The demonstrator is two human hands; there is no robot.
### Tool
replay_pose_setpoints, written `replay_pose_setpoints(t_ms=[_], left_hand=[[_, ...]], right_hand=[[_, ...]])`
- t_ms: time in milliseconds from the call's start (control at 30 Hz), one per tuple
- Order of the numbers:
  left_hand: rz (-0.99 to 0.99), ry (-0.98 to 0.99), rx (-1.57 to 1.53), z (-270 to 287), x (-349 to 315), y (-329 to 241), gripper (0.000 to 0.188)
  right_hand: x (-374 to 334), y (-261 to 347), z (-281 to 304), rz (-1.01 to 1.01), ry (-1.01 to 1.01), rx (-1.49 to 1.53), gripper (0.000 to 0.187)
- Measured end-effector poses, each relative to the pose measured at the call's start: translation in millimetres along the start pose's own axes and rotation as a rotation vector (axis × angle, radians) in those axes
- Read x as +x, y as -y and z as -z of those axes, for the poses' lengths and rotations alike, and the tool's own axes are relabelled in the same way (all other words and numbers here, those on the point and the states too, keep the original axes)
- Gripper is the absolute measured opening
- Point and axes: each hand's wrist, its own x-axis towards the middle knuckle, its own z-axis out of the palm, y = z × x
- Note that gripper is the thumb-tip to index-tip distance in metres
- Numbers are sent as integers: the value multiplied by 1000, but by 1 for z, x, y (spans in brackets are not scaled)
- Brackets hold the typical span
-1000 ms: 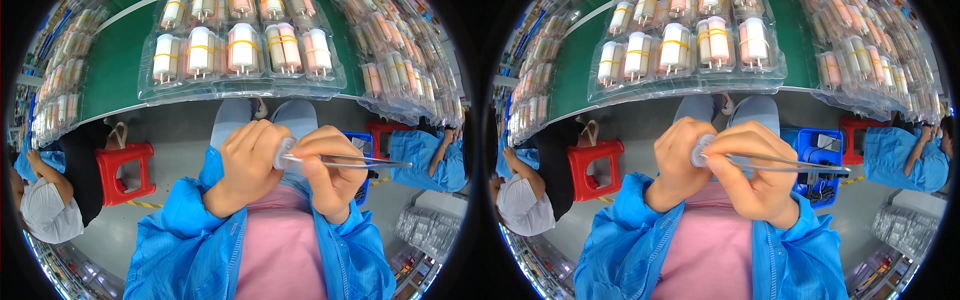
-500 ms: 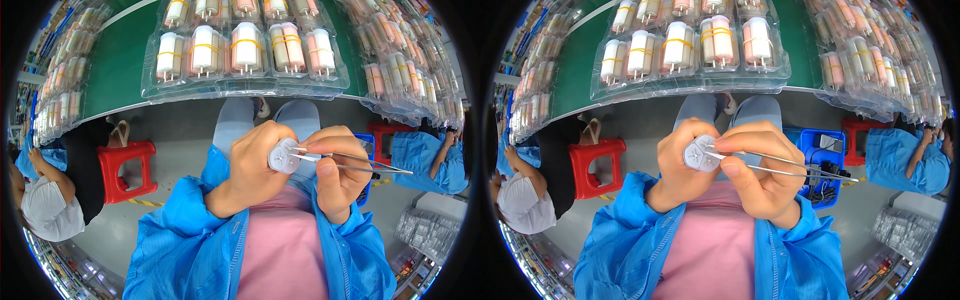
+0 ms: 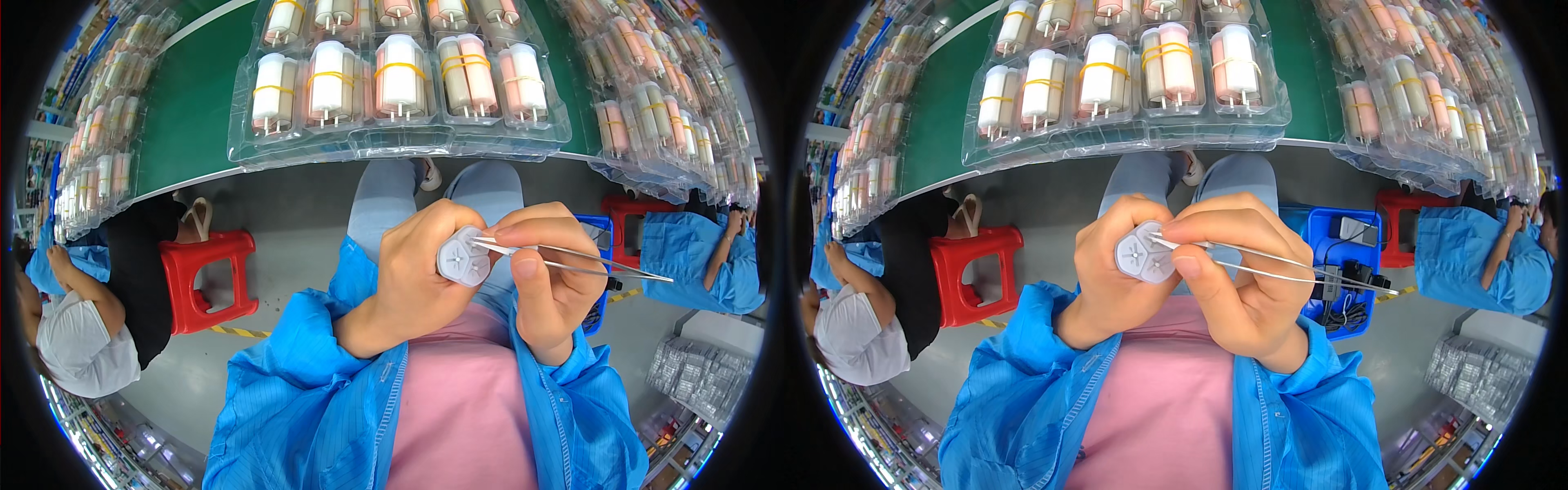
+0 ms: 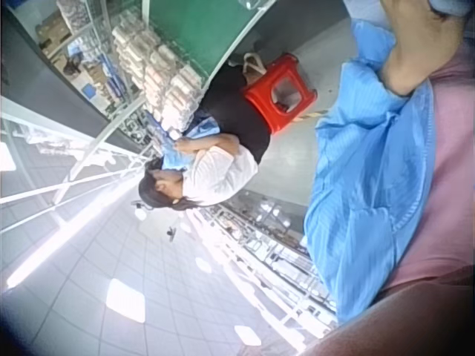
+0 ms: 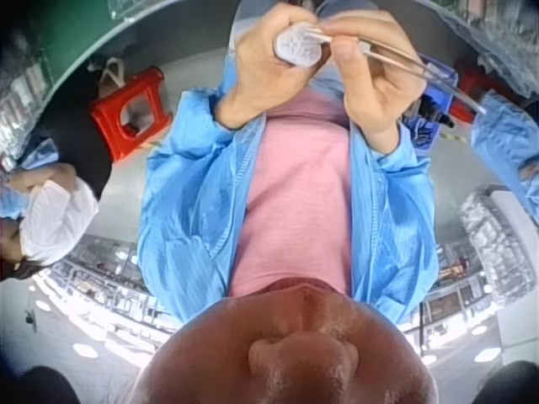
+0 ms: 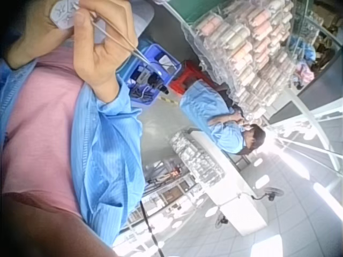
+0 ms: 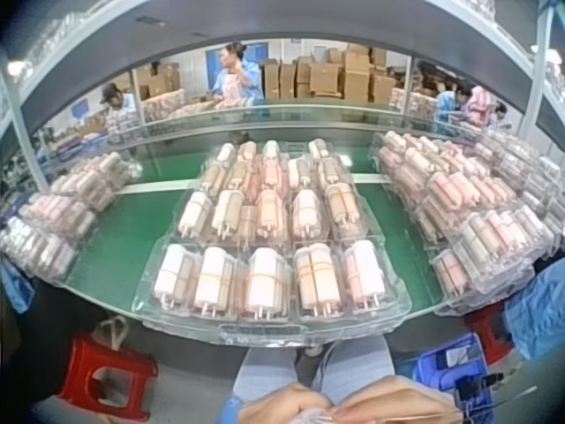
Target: Assembling small vials by inserting components using tweezers in a production line environment.
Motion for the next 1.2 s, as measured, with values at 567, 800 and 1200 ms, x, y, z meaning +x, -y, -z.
replay_pose_setpoints(t_ms=[567,800,1200], left_hand=[[-26,-19,23,-1,-1,0,23],[-17,-63,33,-4,1,-2,23],[-32,-53,67,-4,0,-1,19]], right_hand=[[0,0,-1,-15,-6,-23,12],[2,-5,0,78,-10,-37,11],[6,-3,3,104,50,-114,10]])
